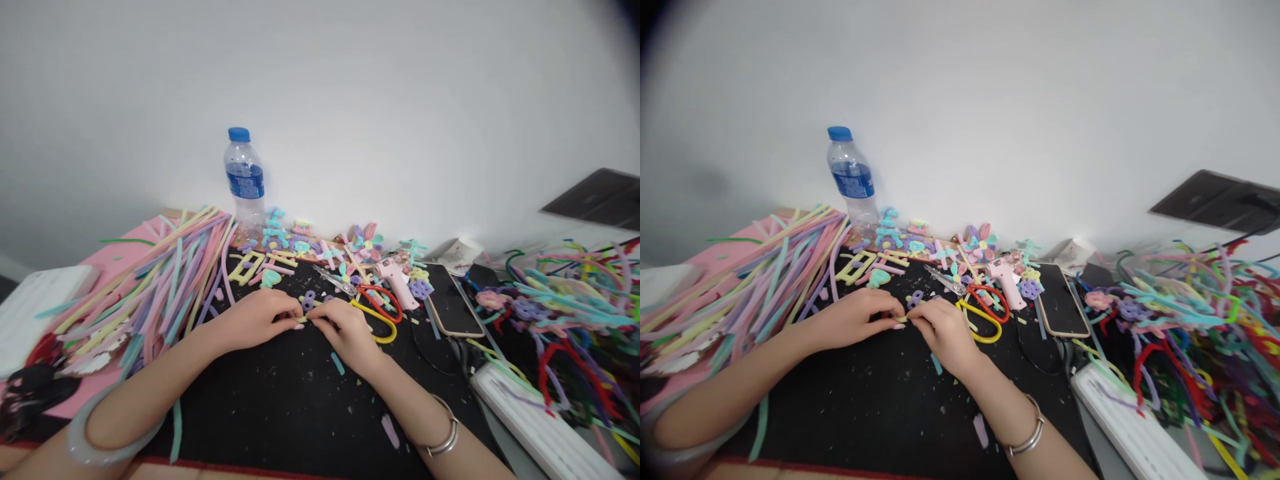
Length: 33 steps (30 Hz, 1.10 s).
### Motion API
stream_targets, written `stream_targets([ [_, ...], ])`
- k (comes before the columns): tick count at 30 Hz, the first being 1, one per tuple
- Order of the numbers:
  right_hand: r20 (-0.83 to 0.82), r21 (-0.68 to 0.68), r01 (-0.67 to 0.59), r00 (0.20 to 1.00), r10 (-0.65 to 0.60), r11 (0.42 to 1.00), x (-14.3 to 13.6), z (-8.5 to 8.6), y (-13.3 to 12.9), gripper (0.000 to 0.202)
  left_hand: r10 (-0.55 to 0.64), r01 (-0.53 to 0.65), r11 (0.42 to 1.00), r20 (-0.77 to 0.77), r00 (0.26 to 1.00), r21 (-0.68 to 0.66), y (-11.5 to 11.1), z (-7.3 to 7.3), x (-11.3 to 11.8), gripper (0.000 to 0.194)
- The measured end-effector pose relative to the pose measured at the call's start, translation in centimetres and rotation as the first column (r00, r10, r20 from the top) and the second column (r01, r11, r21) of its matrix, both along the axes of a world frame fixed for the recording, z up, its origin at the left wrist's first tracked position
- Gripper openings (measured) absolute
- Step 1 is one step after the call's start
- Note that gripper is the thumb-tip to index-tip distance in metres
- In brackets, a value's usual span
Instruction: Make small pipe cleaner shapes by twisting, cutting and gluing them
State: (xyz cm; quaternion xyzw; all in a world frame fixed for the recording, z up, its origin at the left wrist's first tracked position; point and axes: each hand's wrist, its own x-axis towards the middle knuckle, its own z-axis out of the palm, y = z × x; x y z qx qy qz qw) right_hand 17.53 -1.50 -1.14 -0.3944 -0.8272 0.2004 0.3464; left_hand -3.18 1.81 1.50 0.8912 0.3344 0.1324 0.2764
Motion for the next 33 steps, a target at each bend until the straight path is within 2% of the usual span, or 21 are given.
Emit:
stream_targets([
  [7, 0.026, -0.078, -0.113, 0.993, 0.116, 0.991, 0.4, 1.1, 0.0, 0.015, -0.096, 0.095, 0.994, 0.008, 0.995, 0.044, -0.3, -0.3, 0.1, 0.025],
  [10, 0.018, -0.123, -0.114, 0.993, 0.117, 0.986, 0.7, 1.4, 0.0, 0.015, -0.098, 0.098, 0.995, 0.001, 0.995, 0.024, -0.5, 0.0, 0.2, 0.023],
  [14, -0.04, -0.148, 0.004, 0.999, -0.01, 0.989, 0.7, 1.2, 0.1, 0.012, -0.034, 0.034, 0.999, 0.046, 0.998, 0.008, -0.4, 0.3, 0.2, 0.018],
  [17, -0.025, -0.152, 0.06, 0.998, -0.065, 0.987, 0.7, 1.1, 0.2, 0.01, -0.024, 0.024, 1.0, 0.055, 0.998, 0.015, -0.3, 0.2, 0.1, 0.021],
  [19, -0.021, -0.096, 0.112, 0.993, -0.114, 0.989, 1.2, 1.2, 0.5, 0.009, -0.016, 0.016, 1.0, 0.042, 0.999, 0.019, -0.2, 0.1, 0.1, 0.023],
  [21, -0.021, 0.014, 0.236, 0.972, -0.236, 0.972, 2.3, 1.6, 1.2, 0.013, -0.008, 0.008, 1.0, 0.031, 0.999, 0.018, -0.1, 0.0, 0.1, 0.022],
  [24, 0.064, 0.191, 0.49, 0.859, -0.509, 0.851, 4.5, 2.3, 2.7, 0.016, 0.011, -0.011, 1.0, -0.001, 1.0, 0.01, -0.1, 0.0, 0.0, 0.018],
  [26, 0.212, 0.264, 0.554, 0.765, -0.608, 0.789, 5.5, 2.8, 3.8, 0.017, 0.037, -0.037, 0.999, -0.032, 0.999, 0.002, -0.1, 0.1, 0.0, 0.013],
  [28, 0.372, 0.321, 0.566, 0.662, -0.65, 0.76, 5.7, 3.1, 4.9, 0.017, 0.048, -0.047, 0.999, -0.062, 0.997, 0.014, -0.1, 0.1, 0.0, 0.011],
  [30, 0.503, 0.338, 0.564, 0.568, -0.651, 0.753, 5.3, 3.2, 5.7, 0.017, 0.039, -0.035, 0.998, -0.082, 0.996, 0.053, -0.2, 0.2, 0.0, 0.012],
  [33, 0.608, 0.316, 0.574, 0.489, -0.625, 0.756, 4.3, 3.4, 6.5, 0.019, 0.022, -0.011, 0.993, -0.093, 0.995, 0.116, -0.2, 0.1, 0.0, 0.017],
])
